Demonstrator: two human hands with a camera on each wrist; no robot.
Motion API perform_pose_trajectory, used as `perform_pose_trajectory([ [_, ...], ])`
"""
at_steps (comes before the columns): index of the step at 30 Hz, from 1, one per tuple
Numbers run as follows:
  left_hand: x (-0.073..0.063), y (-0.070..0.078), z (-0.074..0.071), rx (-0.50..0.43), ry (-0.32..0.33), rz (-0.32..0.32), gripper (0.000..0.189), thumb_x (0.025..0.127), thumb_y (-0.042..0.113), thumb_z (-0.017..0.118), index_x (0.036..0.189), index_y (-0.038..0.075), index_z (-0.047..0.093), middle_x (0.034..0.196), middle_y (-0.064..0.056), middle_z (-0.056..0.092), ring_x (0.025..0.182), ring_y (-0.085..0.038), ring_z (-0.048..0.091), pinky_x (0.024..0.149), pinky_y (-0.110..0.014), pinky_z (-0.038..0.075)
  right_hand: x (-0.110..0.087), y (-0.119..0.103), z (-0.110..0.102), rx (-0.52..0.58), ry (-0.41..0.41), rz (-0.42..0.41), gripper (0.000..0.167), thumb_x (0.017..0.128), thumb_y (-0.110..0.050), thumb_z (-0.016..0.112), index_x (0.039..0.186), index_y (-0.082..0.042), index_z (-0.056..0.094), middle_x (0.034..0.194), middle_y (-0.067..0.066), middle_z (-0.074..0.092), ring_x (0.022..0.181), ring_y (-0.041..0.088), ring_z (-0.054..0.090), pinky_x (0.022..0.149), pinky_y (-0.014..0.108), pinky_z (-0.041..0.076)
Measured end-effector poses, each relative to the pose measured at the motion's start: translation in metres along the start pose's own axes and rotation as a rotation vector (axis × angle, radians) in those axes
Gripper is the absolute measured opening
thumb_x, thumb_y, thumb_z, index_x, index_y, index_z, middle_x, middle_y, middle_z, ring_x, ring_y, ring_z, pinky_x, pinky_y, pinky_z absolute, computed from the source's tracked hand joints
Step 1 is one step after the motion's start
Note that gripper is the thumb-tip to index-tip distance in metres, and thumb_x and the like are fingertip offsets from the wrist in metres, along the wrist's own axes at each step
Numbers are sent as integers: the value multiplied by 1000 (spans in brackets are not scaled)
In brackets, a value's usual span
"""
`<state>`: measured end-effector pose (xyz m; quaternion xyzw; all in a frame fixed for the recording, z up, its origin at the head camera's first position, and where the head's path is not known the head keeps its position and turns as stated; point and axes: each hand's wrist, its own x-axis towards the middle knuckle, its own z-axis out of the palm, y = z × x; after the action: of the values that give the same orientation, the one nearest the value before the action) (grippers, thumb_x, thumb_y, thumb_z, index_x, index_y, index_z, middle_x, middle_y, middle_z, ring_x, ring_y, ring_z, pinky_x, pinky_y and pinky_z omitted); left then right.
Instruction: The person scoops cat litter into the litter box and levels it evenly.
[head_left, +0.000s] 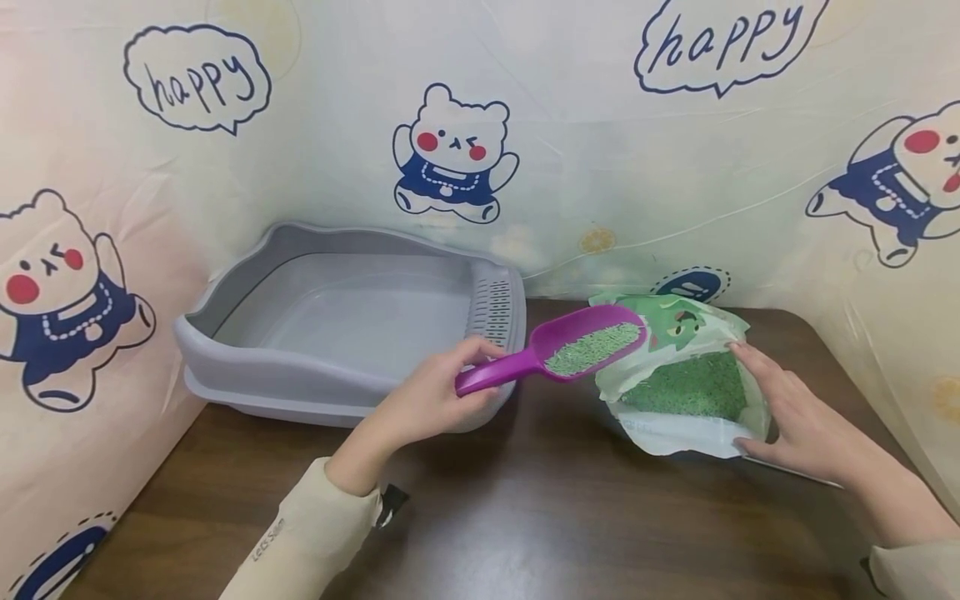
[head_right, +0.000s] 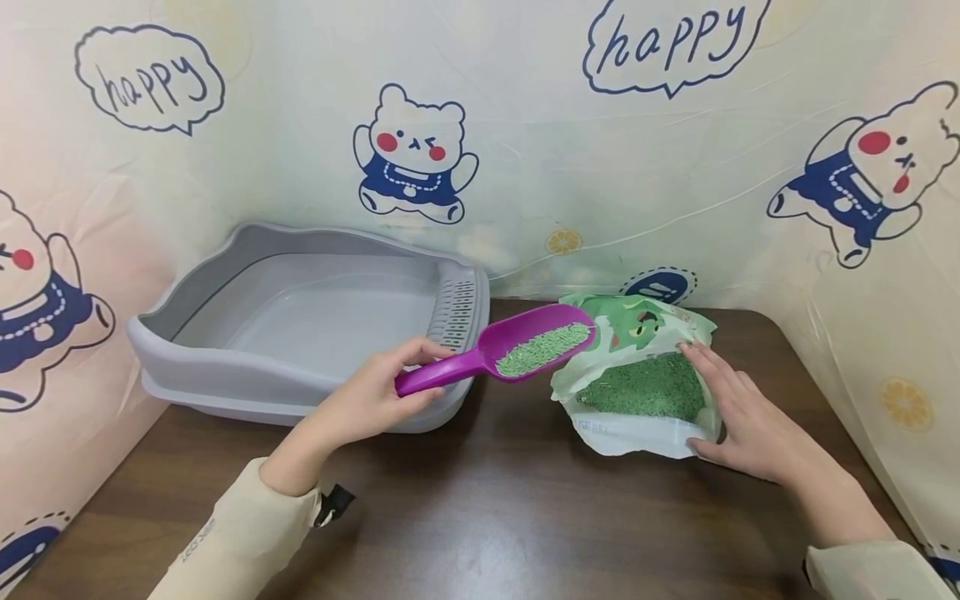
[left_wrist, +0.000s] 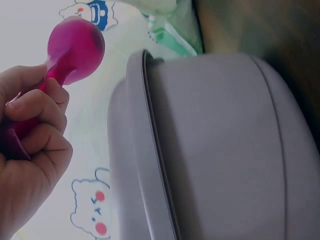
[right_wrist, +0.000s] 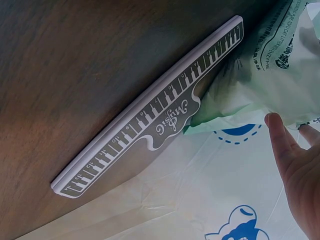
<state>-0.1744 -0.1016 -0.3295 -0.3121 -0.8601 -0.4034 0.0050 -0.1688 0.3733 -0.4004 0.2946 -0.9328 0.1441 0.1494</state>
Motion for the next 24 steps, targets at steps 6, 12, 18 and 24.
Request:
perform_pose_trajectory([
  [6, -8, -4, -12, -2, 26, -74, 41, 88, 8, 72, 126, 16, 58, 111, -8, 66, 90, -22, 59, 72, -30, 54, -1, 0, 0, 2, 2, 4, 130, 56, -18, 94, 159, -10, 15, 162, 19, 23, 150, 9, 18, 107, 3, -1],
  [12, -14, -10, -22, 8, 65, -83, 42, 87, 7, 72, 126, 14, 58, 111, -9, 67, 87, -21, 60, 69, -29, 55, -1, 0, 2, 2, 6, 4, 131, 56, -18, 94, 159, -10, 15, 162, 18, 23, 150, 7, 18, 107, 3, -1],
  [18, -18, -19, -34, 33, 104, -101, 41, 87, 7, 72, 125, 12, 58, 105, -11, 69, 73, -18, 57, 58, -28, 50, 0, 1, 3, 5, 13, -2, 132, 54, -18, 95, 159, -10, 15, 163, 17, 23, 148, -5, 11, 107, 3, 0],
  [24, -22, -27, -46, 47, 136, -133, 43, 87, 7, 74, 126, 12, 57, 105, -12, 68, 73, -21, 57, 58, -29, 51, 1, 0, 2, 2, 16, -11, 131, 54, -18, 95, 159, -9, 16, 162, 18, 23, 146, -10, 7, 107, 3, 1],
])
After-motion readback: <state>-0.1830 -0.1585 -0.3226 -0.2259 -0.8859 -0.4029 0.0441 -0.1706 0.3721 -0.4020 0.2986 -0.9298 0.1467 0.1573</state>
